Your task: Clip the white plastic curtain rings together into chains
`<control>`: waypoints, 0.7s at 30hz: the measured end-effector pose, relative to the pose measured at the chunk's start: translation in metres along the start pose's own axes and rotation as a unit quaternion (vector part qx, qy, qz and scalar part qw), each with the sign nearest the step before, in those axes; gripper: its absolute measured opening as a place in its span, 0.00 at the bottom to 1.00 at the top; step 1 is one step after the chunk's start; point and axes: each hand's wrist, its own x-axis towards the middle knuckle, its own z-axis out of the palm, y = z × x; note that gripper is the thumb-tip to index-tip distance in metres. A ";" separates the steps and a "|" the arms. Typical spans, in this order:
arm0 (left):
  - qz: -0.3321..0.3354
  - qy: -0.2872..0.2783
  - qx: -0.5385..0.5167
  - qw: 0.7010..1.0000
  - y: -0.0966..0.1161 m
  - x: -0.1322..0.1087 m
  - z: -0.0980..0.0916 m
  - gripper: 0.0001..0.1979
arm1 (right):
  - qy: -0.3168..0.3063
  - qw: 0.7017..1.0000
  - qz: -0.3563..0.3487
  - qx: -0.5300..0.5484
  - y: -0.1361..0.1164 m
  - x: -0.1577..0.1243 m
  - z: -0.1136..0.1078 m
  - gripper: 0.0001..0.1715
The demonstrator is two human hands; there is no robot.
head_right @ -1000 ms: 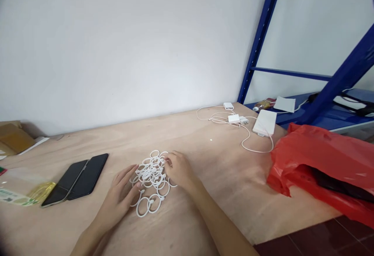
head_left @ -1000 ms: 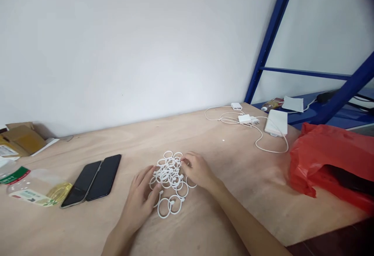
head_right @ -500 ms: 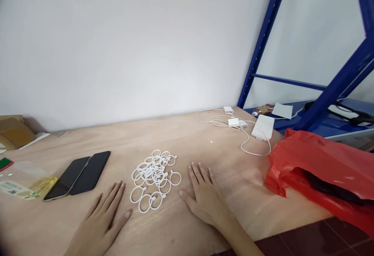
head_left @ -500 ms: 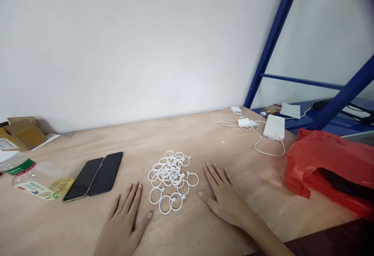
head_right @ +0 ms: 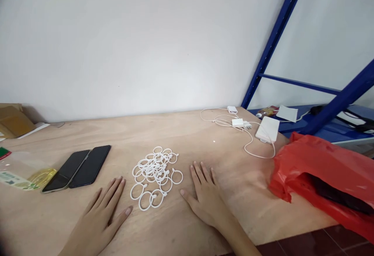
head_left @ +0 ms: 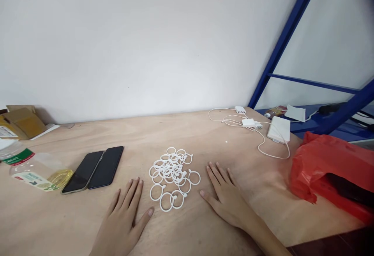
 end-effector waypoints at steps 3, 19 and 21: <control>-0.001 0.008 0.005 1.000 0.000 0.000 -0.001 0.41 | 0.001 1.000 0.003 0.005 0.001 0.001 0.000 0.45; -0.035 -0.029 -0.101 0.994 0.025 0.050 0.011 0.57 | 0.030 0.999 -0.003 0.019 0.003 0.002 0.004 0.44; -0.040 -0.040 -0.116 0.992 0.032 0.066 0.015 0.59 | 0.033 0.999 -0.004 0.018 0.003 0.002 0.004 0.45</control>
